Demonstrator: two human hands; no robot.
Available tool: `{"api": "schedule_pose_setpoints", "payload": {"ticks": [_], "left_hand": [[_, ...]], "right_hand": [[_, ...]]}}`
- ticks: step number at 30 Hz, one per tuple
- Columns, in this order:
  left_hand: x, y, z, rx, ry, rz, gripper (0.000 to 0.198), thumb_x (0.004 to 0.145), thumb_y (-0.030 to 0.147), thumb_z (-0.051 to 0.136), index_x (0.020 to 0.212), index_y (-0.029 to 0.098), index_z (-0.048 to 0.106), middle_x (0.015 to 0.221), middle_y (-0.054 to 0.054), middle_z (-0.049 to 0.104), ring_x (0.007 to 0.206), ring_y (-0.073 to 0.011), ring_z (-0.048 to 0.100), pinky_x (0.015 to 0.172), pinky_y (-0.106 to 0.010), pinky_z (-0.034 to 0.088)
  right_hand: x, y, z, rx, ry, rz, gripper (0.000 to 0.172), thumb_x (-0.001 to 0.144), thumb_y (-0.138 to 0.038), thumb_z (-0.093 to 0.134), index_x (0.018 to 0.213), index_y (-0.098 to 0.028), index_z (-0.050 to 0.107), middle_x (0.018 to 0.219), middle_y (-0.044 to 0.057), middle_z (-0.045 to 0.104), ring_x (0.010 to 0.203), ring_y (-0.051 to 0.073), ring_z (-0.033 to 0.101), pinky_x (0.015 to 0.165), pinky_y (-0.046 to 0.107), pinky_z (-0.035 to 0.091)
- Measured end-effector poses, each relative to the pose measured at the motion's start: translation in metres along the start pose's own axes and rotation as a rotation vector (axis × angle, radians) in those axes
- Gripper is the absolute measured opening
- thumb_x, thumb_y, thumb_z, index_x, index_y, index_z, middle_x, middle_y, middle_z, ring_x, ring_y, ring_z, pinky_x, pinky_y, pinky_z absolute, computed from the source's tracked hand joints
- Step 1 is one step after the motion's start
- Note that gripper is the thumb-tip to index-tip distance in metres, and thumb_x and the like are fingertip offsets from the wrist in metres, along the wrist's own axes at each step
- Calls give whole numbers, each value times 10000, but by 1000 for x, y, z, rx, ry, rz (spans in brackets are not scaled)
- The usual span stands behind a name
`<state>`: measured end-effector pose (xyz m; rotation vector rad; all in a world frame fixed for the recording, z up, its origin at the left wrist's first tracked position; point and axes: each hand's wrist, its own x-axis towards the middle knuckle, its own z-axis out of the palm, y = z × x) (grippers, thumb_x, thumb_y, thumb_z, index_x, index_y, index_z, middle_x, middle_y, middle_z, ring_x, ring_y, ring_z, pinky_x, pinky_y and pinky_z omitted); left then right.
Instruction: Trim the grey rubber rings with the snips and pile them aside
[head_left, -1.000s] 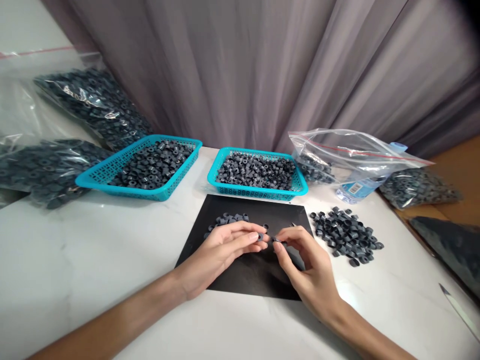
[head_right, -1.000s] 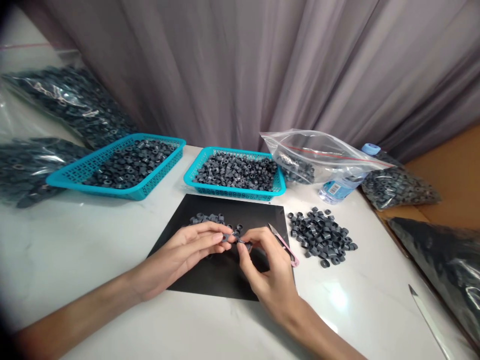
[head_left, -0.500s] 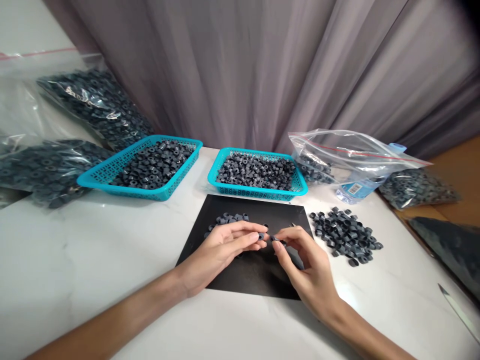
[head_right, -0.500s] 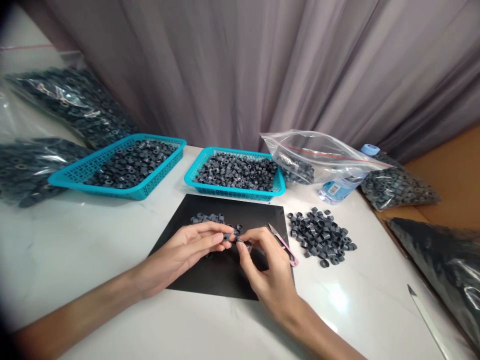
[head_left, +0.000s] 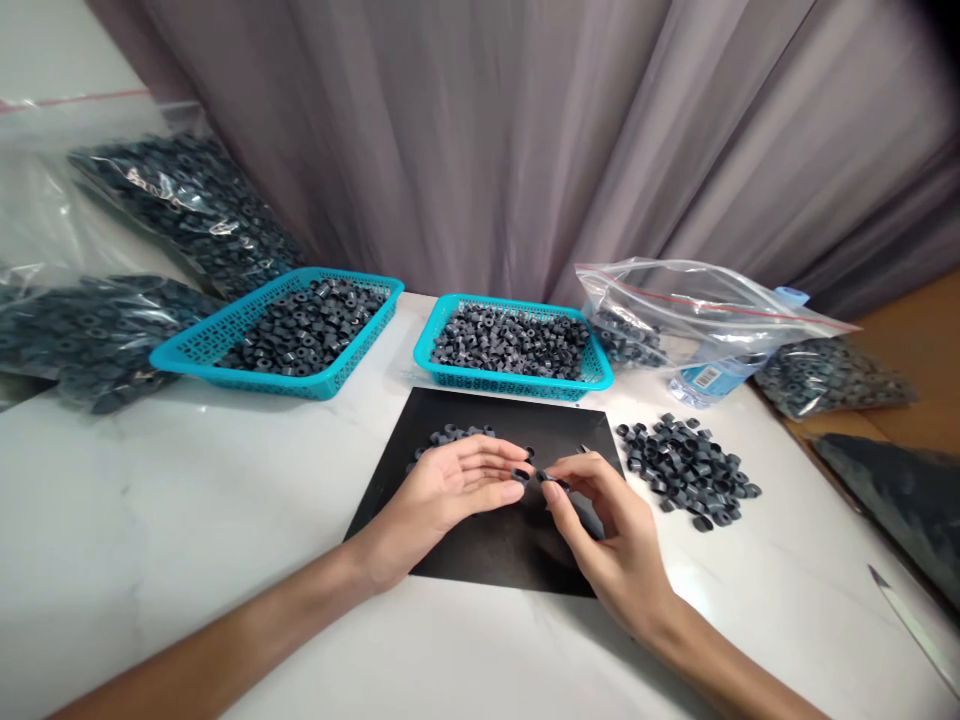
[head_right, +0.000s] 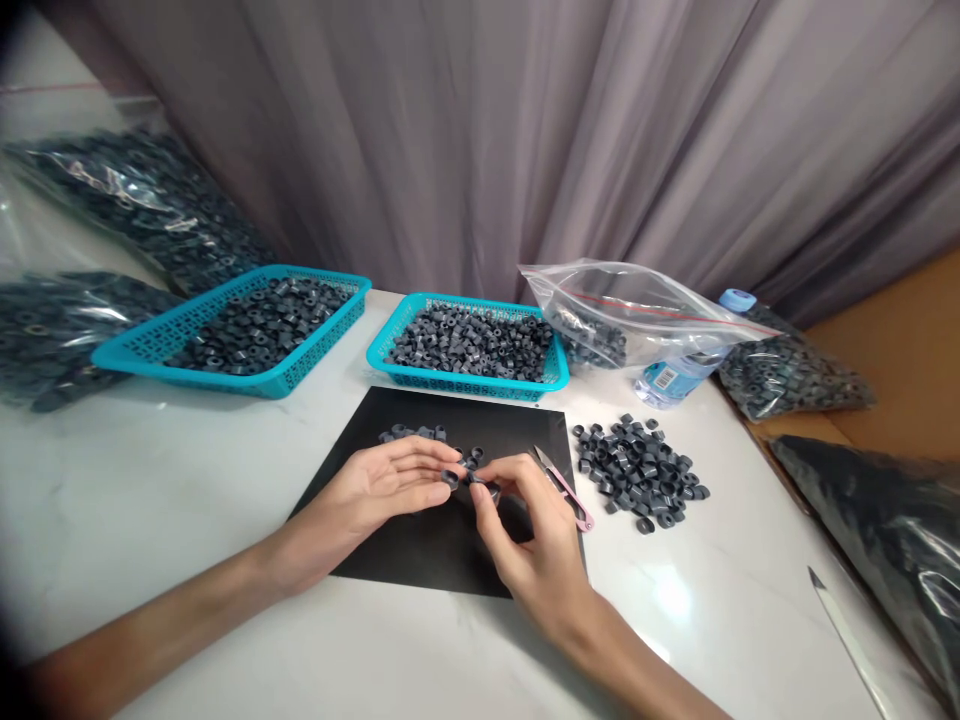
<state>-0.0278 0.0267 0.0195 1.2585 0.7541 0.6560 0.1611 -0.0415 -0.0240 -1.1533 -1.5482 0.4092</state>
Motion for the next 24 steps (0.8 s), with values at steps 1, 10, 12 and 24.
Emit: {"api": "schedule_pose_setpoints", "payload": {"ticks": [1, 10, 12, 24], "left_hand": [[0, 0, 0, 10, 1, 18, 287, 814, 263, 795, 1080, 201, 706, 1123, -40, 759, 1094, -178, 687, 1006, -282, 509], [1, -5, -1, 78, 13, 118, 248, 820, 235, 775, 1056, 187, 717, 1084, -51, 773, 1038, -183, 706, 991, -314, 534], [1, -6, 0, 80, 7, 116, 251, 824, 240, 772, 1062, 189, 715, 1092, -50, 771, 1038, -183, 706, 992, -313, 535], [0, -4, 1, 179, 67, 135, 208, 918, 341, 669, 1061, 199, 719, 1082, -54, 763, 995, -197, 723, 928, -298, 557]], "right_hand": [[0, 0, 0, 2, -2, 2, 119, 949, -148, 593, 1037, -226, 609, 936, 33, 648, 854, 167, 644, 762, 283, 535], [-3, 1, -1, 6, -17, -4, 120, 945, -159, 602, 1045, -223, 618, 939, 41, 660, 852, 177, 653, 765, 297, 542], [-3, 2, -1, 8, -26, 0, 117, 948, -164, 600, 1047, -224, 617, 942, 44, 662, 860, 181, 656, 780, 306, 543], [-2, 0, 0, 35, -34, -9, 138, 949, -142, 590, 1056, -225, 620, 947, 36, 658, 852, 171, 654, 758, 291, 542]]}}
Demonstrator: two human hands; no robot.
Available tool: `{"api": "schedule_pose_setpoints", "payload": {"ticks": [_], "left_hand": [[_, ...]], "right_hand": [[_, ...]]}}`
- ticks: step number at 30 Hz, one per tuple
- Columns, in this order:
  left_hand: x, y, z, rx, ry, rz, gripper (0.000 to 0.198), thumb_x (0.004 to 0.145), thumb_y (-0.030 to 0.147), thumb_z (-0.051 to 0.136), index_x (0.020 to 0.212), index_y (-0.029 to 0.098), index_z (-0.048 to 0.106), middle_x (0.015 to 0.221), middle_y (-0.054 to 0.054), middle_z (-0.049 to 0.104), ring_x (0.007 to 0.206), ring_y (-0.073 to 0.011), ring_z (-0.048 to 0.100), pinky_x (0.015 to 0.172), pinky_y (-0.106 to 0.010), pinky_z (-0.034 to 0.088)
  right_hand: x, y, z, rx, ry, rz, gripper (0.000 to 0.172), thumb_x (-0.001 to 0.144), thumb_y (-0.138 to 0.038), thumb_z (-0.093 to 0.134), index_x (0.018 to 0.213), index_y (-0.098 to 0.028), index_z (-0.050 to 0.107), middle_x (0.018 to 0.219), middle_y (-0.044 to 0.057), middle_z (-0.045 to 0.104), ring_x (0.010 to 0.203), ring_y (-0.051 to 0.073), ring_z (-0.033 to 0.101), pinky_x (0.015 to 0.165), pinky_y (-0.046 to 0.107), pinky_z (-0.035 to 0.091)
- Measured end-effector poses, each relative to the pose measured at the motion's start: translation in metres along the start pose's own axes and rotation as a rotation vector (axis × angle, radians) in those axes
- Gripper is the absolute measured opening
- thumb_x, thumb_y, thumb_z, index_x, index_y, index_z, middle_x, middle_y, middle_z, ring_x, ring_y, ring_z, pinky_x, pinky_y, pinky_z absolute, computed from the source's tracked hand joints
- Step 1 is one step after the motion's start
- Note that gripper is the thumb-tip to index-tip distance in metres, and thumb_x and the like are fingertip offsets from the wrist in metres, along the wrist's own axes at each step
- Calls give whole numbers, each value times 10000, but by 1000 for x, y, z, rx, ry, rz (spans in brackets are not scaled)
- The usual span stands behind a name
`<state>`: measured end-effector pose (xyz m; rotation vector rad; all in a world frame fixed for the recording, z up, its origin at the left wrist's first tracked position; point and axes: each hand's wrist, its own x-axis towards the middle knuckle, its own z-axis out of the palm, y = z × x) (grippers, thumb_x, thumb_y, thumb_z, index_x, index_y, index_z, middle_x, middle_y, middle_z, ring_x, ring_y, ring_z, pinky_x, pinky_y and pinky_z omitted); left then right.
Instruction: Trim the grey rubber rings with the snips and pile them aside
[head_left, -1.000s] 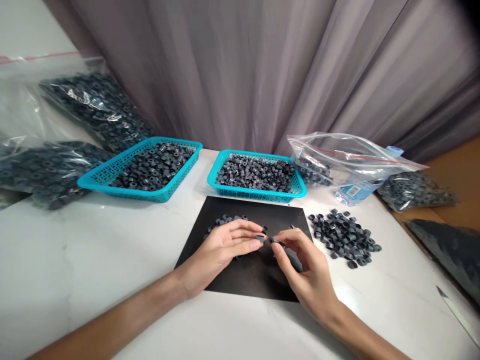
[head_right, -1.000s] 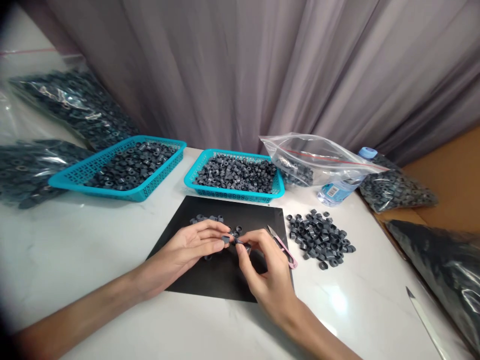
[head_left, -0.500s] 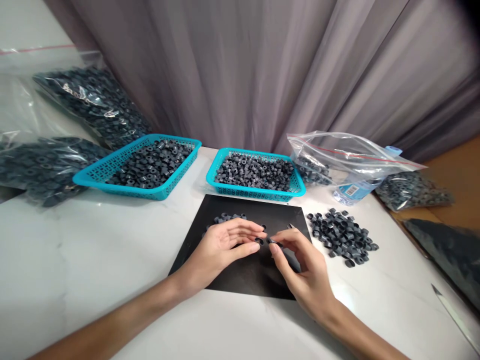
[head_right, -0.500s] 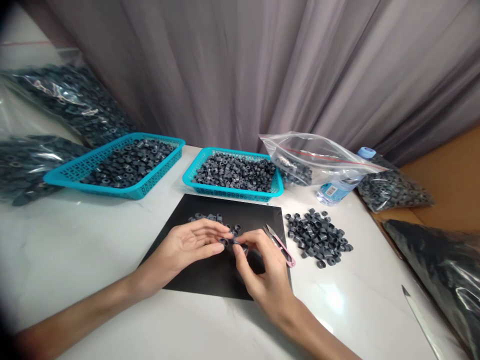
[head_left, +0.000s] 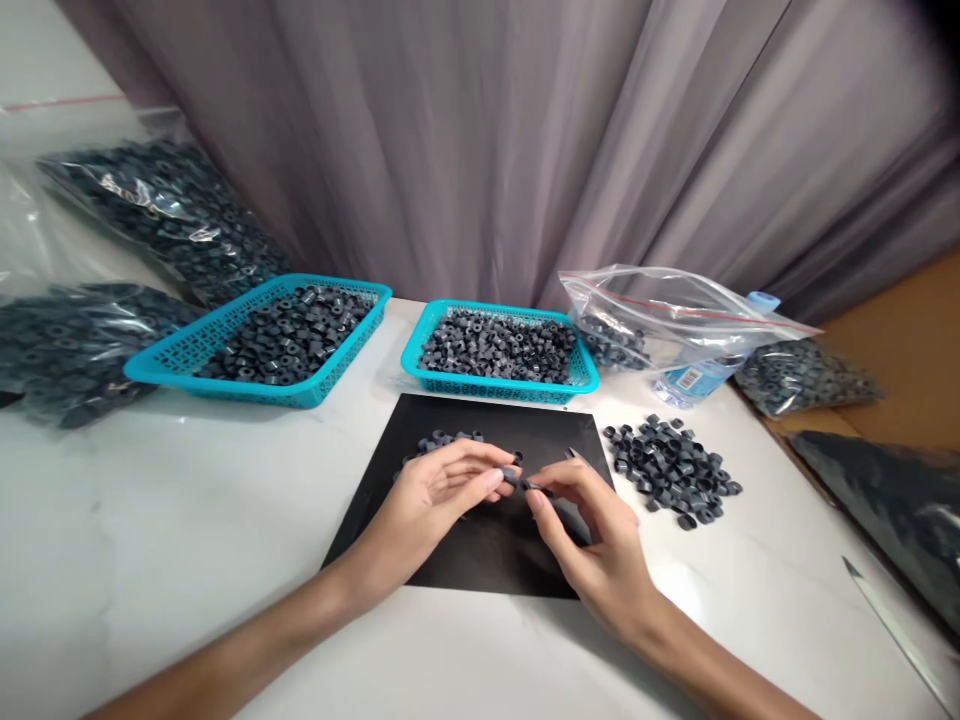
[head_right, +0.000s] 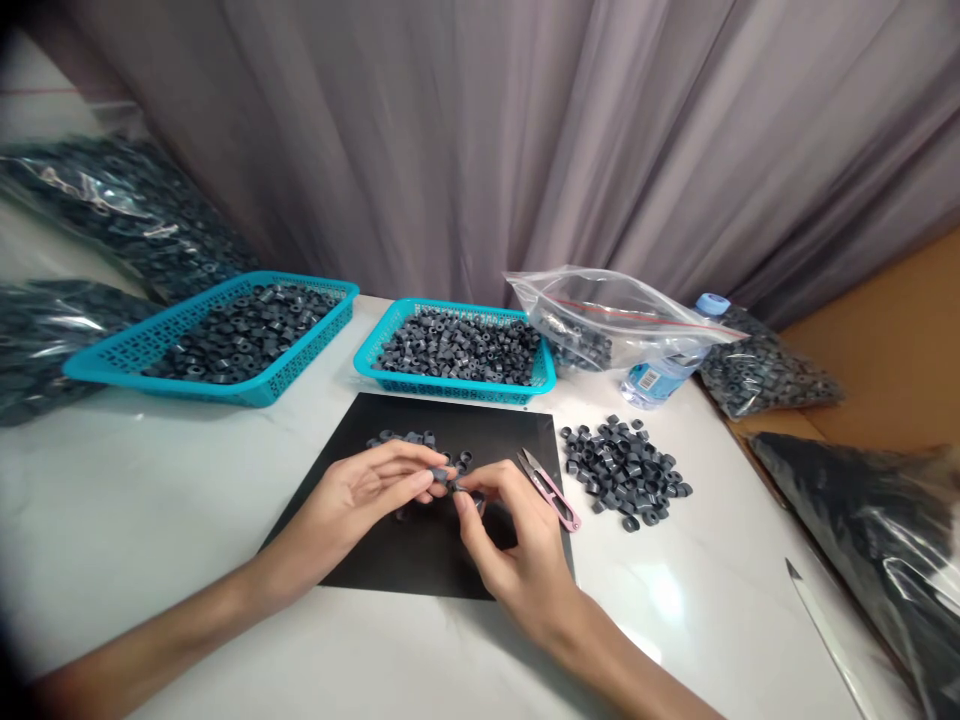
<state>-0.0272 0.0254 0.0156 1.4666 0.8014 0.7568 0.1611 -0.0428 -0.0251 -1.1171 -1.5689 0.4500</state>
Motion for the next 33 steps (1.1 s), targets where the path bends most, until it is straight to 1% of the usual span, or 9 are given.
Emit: {"api": "schedule_pose_setpoints", "payload": {"ticks": [2, 5, 11, 15, 20, 25, 29, 33], "left_hand": [[0, 0, 1, 4, 2, -3, 217, 933, 359, 647, 1045, 192, 726, 1025, -56, 772, 938, -191, 730, 876, -285, 566], [0, 0, 1, -19, 7, -28, 244, 937, 380, 641, 1045, 180, 730, 954, -60, 781, 886, -184, 731, 837, -275, 569], [-2, -1, 1, -103, 5, -94, 292, 907, 396, 679, 1066, 156, 726, 932, -85, 791, 858, -204, 741, 816, -302, 578], [-2, 0, 2, -117, 16, -102, 269, 899, 386, 690, 1041, 164, 742, 939, -74, 790, 892, -206, 742, 870, -311, 569], [-3, 2, 3, -109, 17, -117, 264, 888, 370, 698, 1051, 171, 760, 993, -78, 790, 979, -233, 735, 954, -346, 541], [-2, 4, 3, -88, 4, -85, 223, 854, 314, 739, 1033, 182, 757, 1086, -69, 780, 1070, -237, 712, 1010, -344, 518], [-2, 2, 3, -112, 4, -51, 242, 827, 287, 770, 1044, 193, 718, 1121, -59, 768, 1118, -227, 694, 1031, -338, 512], [-1, -3, 2, -74, -21, -26, 256, 828, 292, 766, 1058, 198, 704, 1093, -63, 767, 1080, -220, 701, 1001, -341, 525]], "right_hand": [[0, 0, 0, 5, 1, -5, 139, 949, -138, 591, 1054, -225, 618, 946, 34, 654, 854, 166, 652, 754, 287, 540], [0, 1, 0, -4, 5, -8, 129, 951, -143, 590, 1051, -220, 619, 940, 39, 655, 854, 170, 653, 750, 291, 542], [1, 0, 1, -12, 11, -7, 101, 955, -155, 588, 1033, -213, 615, 926, 46, 660, 853, 174, 660, 758, 298, 553], [1, -1, 0, -18, 3, 12, 95, 957, -170, 589, 1034, -220, 613, 921, 42, 652, 832, 173, 647, 736, 295, 544], [2, -1, 0, -27, -5, 36, 84, 965, -189, 584, 1035, -226, 614, 924, 38, 650, 839, 176, 643, 741, 299, 536], [2, -2, -1, -27, -7, 42, 77, 970, -193, 580, 1034, -220, 613, 929, 41, 650, 837, 171, 647, 748, 295, 537], [1, -1, -1, -41, 1, 45, 72, 977, -207, 576, 1034, -217, 619, 923, 45, 652, 834, 172, 647, 744, 297, 545], [2, 0, 0, -43, -3, 34, 84, 984, -203, 569, 1047, -219, 623, 928, 48, 655, 806, 166, 647, 717, 294, 552]]}}
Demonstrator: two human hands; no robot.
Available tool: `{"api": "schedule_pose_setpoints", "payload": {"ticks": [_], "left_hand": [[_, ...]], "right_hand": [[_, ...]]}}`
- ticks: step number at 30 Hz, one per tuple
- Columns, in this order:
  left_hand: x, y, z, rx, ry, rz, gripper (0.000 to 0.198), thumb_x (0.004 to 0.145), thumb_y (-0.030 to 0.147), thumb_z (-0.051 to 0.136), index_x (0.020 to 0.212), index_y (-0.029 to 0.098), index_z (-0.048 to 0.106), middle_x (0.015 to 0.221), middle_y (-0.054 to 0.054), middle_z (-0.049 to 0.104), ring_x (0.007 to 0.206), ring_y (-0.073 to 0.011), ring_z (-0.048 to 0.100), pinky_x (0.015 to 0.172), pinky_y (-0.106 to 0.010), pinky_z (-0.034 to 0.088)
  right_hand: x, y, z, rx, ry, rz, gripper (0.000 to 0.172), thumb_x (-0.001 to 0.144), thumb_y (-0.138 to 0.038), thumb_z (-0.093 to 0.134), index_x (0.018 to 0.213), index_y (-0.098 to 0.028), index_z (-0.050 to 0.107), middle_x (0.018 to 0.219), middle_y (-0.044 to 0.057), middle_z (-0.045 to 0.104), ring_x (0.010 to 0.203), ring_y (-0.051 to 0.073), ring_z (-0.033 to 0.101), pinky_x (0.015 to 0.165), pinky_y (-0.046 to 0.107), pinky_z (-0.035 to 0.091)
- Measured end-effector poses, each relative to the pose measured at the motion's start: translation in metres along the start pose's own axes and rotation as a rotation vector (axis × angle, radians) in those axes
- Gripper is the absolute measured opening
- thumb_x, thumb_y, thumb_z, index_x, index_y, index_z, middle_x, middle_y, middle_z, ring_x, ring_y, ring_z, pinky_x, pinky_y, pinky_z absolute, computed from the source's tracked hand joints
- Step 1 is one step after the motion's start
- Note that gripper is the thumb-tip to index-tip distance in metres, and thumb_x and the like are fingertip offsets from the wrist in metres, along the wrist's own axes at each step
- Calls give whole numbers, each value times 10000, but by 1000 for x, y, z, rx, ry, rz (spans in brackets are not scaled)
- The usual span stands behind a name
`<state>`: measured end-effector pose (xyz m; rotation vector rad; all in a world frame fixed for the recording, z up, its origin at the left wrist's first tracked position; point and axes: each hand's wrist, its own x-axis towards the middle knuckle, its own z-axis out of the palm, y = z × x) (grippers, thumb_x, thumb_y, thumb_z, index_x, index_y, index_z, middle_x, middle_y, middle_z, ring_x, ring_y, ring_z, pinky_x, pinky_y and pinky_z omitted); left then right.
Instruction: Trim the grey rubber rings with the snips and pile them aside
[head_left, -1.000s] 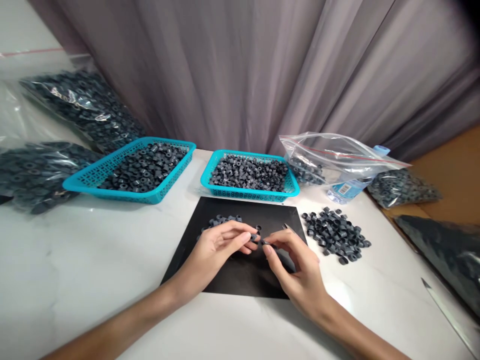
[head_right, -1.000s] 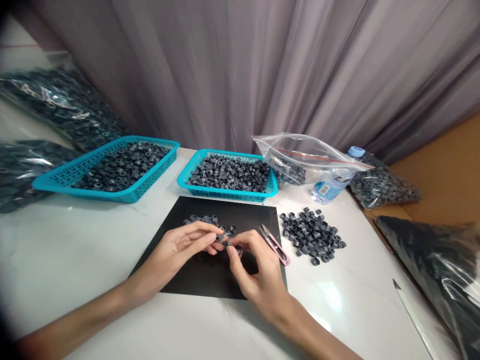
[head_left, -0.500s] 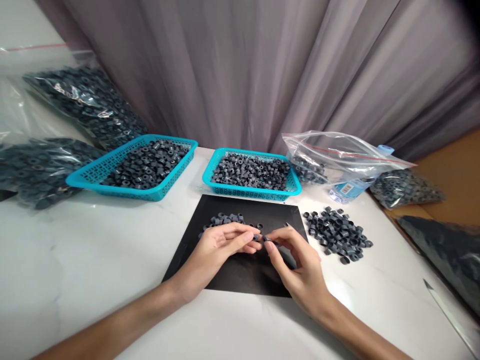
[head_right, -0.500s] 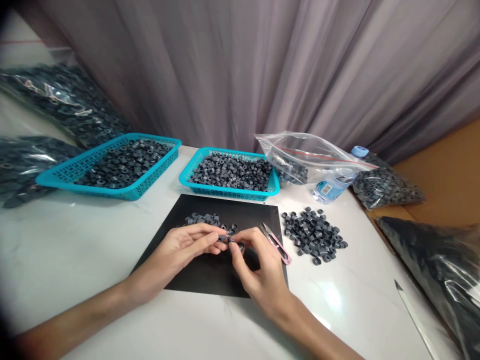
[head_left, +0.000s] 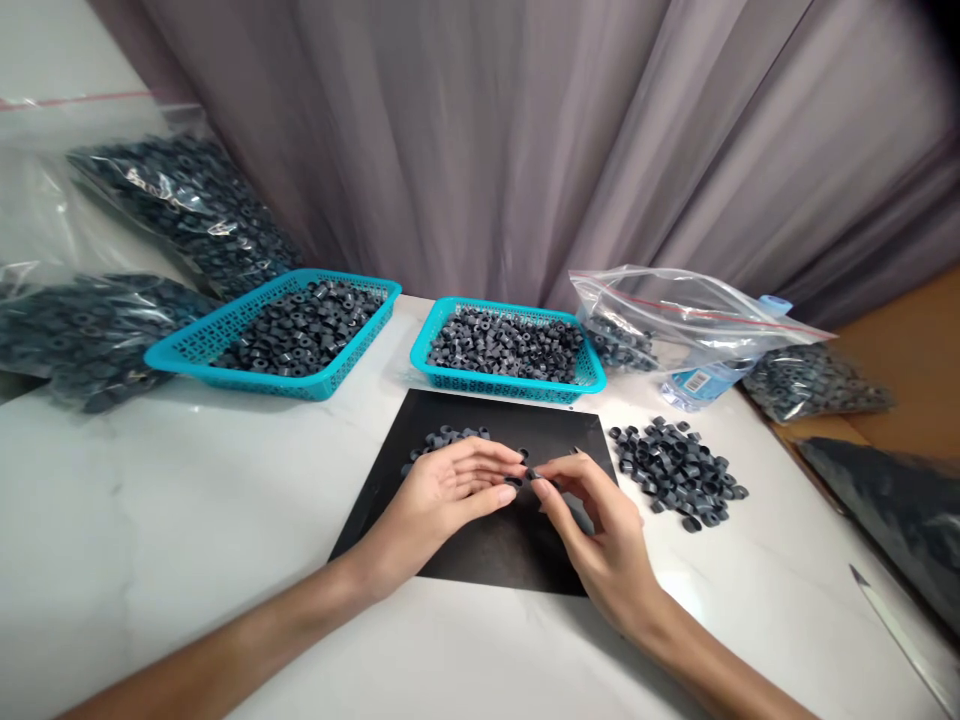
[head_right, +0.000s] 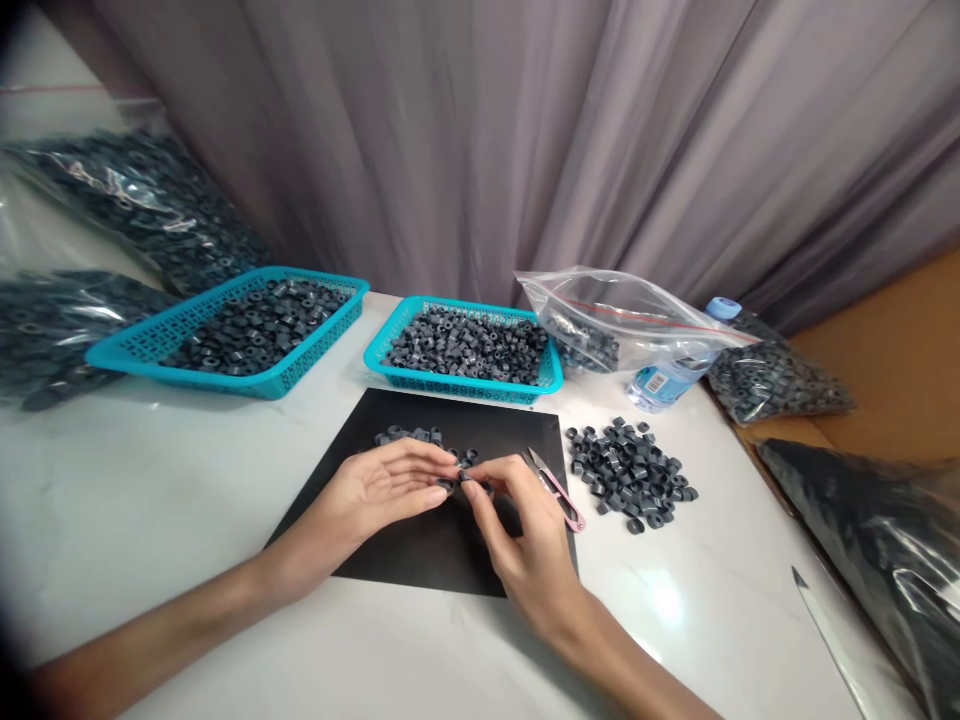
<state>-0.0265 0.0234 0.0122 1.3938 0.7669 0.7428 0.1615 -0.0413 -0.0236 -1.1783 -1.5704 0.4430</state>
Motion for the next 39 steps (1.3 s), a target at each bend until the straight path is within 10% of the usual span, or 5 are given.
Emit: {"api": "schedule_pose_setpoints", "payload": {"ticks": [17, 39], "left_hand": [[-4, 0, -1, 217, -20, 75, 238, 904, 351, 680, 1110, 242, 730, 1057, -18, 734, 966, -174, 663, 919, -282, 515], [1, 1, -3, 177, -18, 26, 201, 875, 351, 712, 1009, 202, 725, 966, -12, 706, 765, -127, 649, 703, -246, 548]], "right_hand": [[-2, 3, 0, -157, -94, -268, 470, 982, -64, 507, 1382, -305, 561, 1021, 61, 568, 862, 152, 640, 754, 279, 568], [5, -1, -2, 34, 5, -29, 153, 936, -159, 642, 1068, -229, 673, 1077, 74, 624, 1015, 194, 629, 784, 300, 569]]}}
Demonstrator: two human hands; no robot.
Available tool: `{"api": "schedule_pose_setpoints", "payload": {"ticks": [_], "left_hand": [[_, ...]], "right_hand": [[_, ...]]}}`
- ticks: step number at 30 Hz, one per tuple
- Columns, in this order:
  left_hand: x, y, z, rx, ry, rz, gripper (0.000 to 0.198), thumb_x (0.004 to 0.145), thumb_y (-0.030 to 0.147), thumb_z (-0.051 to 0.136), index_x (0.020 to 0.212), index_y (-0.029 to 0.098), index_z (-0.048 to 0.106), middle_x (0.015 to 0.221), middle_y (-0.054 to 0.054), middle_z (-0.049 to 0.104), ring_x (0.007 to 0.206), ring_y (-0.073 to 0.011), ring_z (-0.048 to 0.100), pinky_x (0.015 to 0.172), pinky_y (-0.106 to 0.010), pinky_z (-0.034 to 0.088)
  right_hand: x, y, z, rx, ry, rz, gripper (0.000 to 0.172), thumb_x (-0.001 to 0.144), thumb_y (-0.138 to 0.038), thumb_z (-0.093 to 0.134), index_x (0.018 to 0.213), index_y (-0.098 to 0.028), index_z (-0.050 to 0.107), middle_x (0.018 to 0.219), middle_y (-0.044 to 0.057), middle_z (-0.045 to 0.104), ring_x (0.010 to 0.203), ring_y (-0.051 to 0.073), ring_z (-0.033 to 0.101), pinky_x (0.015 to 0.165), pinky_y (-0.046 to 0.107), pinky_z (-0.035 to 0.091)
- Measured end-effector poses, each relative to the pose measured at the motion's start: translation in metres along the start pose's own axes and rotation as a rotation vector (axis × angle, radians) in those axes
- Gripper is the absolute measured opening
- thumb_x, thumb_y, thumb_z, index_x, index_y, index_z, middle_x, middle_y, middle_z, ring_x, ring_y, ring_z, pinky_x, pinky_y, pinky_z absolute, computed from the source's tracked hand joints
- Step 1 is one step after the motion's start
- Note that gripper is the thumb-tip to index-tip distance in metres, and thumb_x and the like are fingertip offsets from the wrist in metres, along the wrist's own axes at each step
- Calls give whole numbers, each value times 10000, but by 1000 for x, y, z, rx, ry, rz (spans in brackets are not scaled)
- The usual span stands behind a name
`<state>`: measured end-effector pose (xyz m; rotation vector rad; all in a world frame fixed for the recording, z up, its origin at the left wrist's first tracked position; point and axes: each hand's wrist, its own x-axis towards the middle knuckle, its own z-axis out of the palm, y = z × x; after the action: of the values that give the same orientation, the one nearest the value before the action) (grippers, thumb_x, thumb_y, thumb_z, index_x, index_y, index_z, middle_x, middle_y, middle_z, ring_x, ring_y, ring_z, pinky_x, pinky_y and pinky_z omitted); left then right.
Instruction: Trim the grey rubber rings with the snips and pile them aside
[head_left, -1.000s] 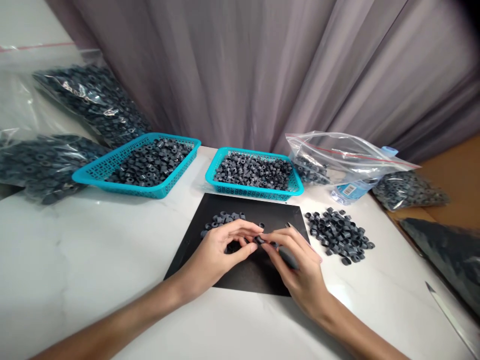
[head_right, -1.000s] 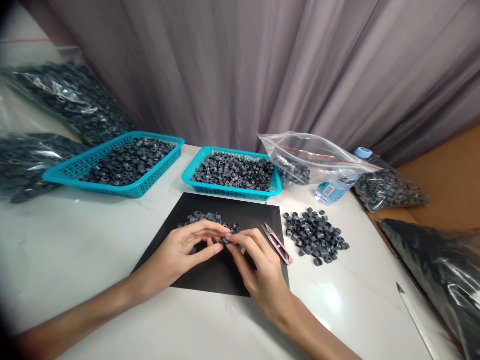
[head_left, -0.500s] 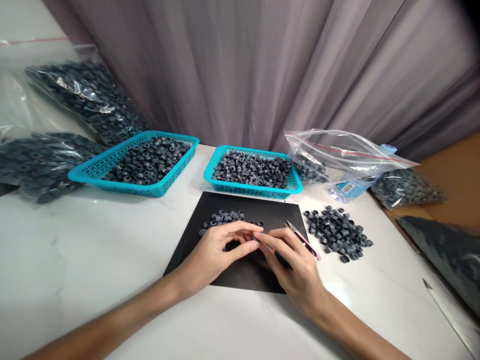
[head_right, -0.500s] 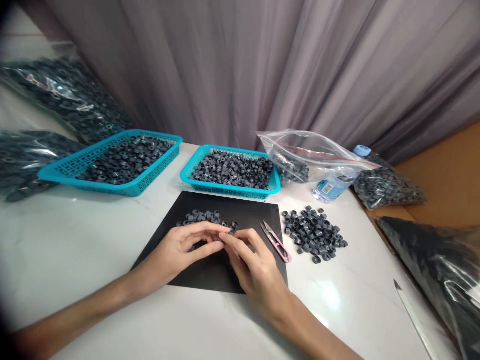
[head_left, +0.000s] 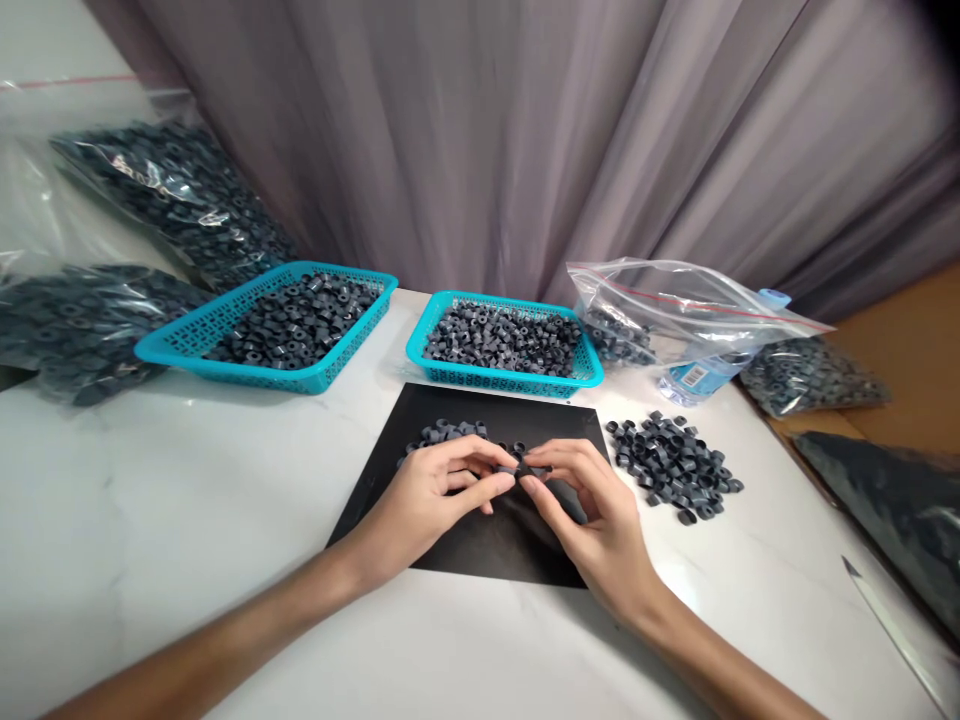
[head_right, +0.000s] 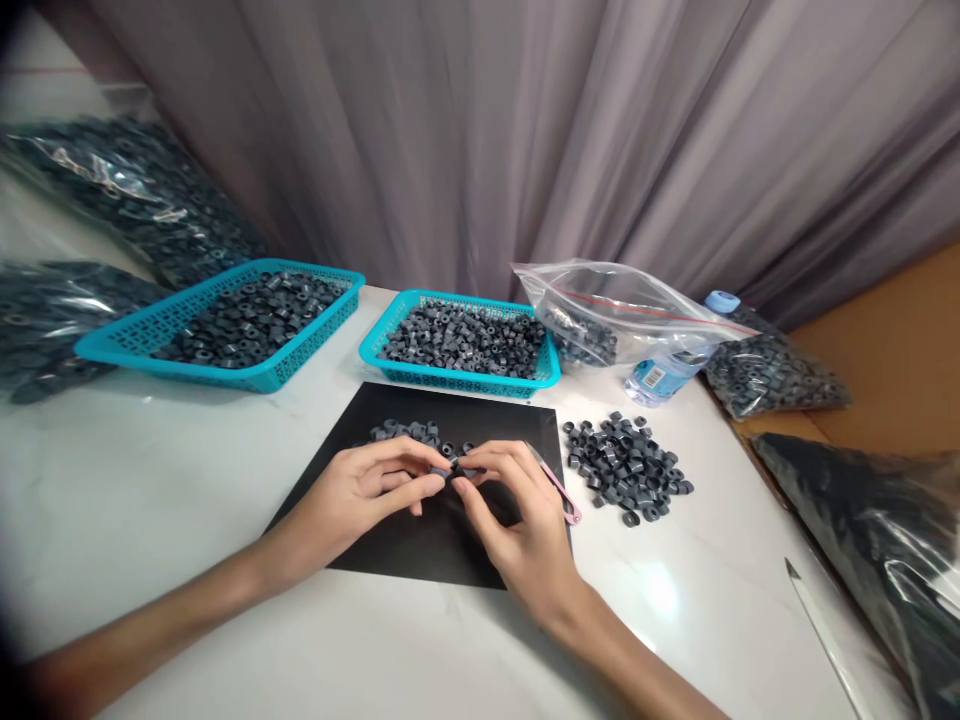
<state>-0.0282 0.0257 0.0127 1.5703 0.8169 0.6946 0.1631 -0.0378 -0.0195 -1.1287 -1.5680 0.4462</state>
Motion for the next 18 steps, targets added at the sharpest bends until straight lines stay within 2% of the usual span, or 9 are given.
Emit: {"api": "schedule_pose_setpoints", "payload": {"ticks": [4, 7, 12, 18], "left_hand": [[1, -3, 0, -43, -5, -23, 243, 860, 352, 732, 1051, 202, 721, 999, -22, 707, 853, -147, 661, 786, -267, 548], [2, -5, 1, -62, -17, -28, 272, 831, 338, 768, 1066, 215, 709, 1029, -8, 694, 859, -130, 653, 846, -269, 531], [0, -8, 2, -51, -25, 12, 205, 854, 331, 748, 1018, 220, 694, 987, 12, 678, 843, -116, 640, 822, -250, 512], [-2, -8, 4, -17, 0, 18, 164, 912, 352, 679, 1032, 240, 686, 958, 17, 685, 897, -134, 649, 824, -253, 500]], "right_hand": [[-1, 0, 0, 35, 12, 22, 207, 954, -154, 602, 1121, -240, 689, 1118, 85, 619, 1042, 202, 626, 808, 323, 586], [-1, 2, 0, 58, 6, 43, 217, 960, -164, 599, 1139, -242, 694, 1103, 84, 618, 1010, 198, 638, 799, 324, 590], [-2, 2, -1, 79, -49, 72, 239, 981, -188, 580, 1189, -243, 684, 1020, 62, 627, 823, 153, 659, 740, 301, 574], [0, -1, -2, 13, -77, 55, 212, 984, -201, 585, 1165, -234, 689, 920, 39, 634, 807, 154, 623, 740, 300, 519]]}}
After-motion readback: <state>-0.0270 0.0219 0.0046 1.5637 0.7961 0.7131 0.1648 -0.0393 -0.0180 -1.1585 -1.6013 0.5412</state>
